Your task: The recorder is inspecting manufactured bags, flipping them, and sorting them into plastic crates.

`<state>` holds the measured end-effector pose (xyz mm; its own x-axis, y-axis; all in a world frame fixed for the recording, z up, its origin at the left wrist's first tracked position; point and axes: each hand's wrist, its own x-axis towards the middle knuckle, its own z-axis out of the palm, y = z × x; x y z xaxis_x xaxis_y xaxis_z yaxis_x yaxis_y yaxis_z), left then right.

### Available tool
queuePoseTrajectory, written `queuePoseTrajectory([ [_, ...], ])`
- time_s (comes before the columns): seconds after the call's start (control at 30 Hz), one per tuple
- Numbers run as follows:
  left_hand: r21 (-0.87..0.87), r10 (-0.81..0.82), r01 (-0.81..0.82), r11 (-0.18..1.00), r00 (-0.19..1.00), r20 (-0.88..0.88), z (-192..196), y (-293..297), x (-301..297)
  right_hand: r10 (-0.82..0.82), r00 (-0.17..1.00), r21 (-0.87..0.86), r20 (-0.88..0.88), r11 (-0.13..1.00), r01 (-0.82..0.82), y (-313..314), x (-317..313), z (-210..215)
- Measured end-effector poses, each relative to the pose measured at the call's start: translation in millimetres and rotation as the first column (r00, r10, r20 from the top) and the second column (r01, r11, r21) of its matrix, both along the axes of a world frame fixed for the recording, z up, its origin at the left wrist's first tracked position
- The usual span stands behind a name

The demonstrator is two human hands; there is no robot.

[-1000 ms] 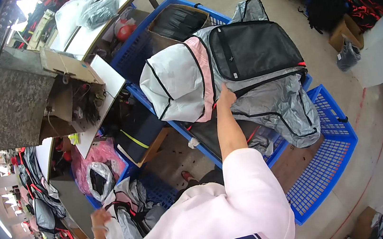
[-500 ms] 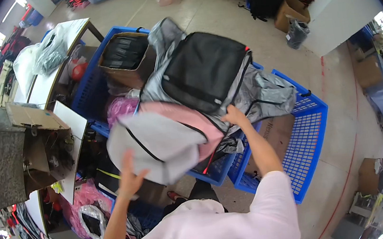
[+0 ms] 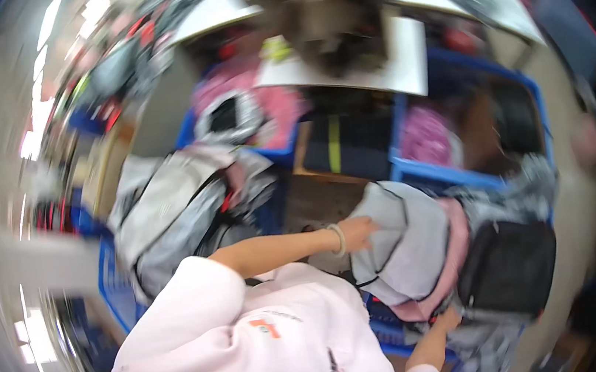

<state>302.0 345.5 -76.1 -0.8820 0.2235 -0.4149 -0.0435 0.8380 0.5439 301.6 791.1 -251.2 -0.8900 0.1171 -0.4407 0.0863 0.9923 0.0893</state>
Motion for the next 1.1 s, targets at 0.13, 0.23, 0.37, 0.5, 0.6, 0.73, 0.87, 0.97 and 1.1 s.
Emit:
queuePoseTrajectory([
  [0.13, -0.031, 0.670, -0.792, 0.609, 0.536, -0.513, 23.3, -153.5, 87.2, -0.118, 0.990, -0.132, 0.078, 0.983, 0.128, -53.6, -73.4, 23.7],
  [0.23, -0.431, 0.738, -0.889, -0.156, 0.185, -0.648, 57.7, -236.1, 230.9, -0.133, 0.978, -0.370, 0.159, 0.911, 0.184, -130.1, -133.7, 37.5],
  [0.37, -0.197, 0.411, -0.477, -0.856, -0.400, -0.819, 94.0, -277.0, 433.4, 0.031, 0.980, -0.420, 0.195, 0.906, 0.055, -226.6, -176.4, 53.2],
  [0.5, -0.328, 0.708, -0.636, -0.698, -0.543, -0.452, 114.8, -319.1, 541.8, 0.131, 0.976, -0.428, 0.173, 0.902, -0.045, -293.2, -181.1, 97.2],
  [0.6, -0.128, 0.816, -0.822, -0.555, -0.507, -0.277, 121.0, -348.8, 562.8, 0.254, 0.958, -0.518, 0.137, 0.842, -0.149, -369.8, -164.1, 141.3],
  [0.73, 0.259, 0.571, -0.511, -0.820, -0.762, 0.305, 120.8, -355.0, 561.9, 0.532, 0.840, -0.846, 0.111, 0.494, -0.200, -545.7, -87.7, 202.6],
  [0.87, 0.329, 0.538, -0.439, -0.836, -0.540, 0.647, 121.6, -352.7, 555.4, 0.907, 0.374, -0.963, -0.194, -0.102, -0.251, -700.5, 39.6, 236.8],
  [0.97, 0.181, 0.610, -0.634, -0.752, -0.565, 0.555, 137.9, -357.1, 536.3, 0.972, 0.027, -0.951, -0.232, -0.221, -0.218, -745.5, 114.6, 230.3],
  [1.1, 0.368, 0.783, -0.692, -0.621, -0.519, 0.343, 197.1, -358.9, 473.4, 0.907, -0.006, -0.834, -0.420, -0.389, -0.393, -761.3, 148.8, 204.0],
])
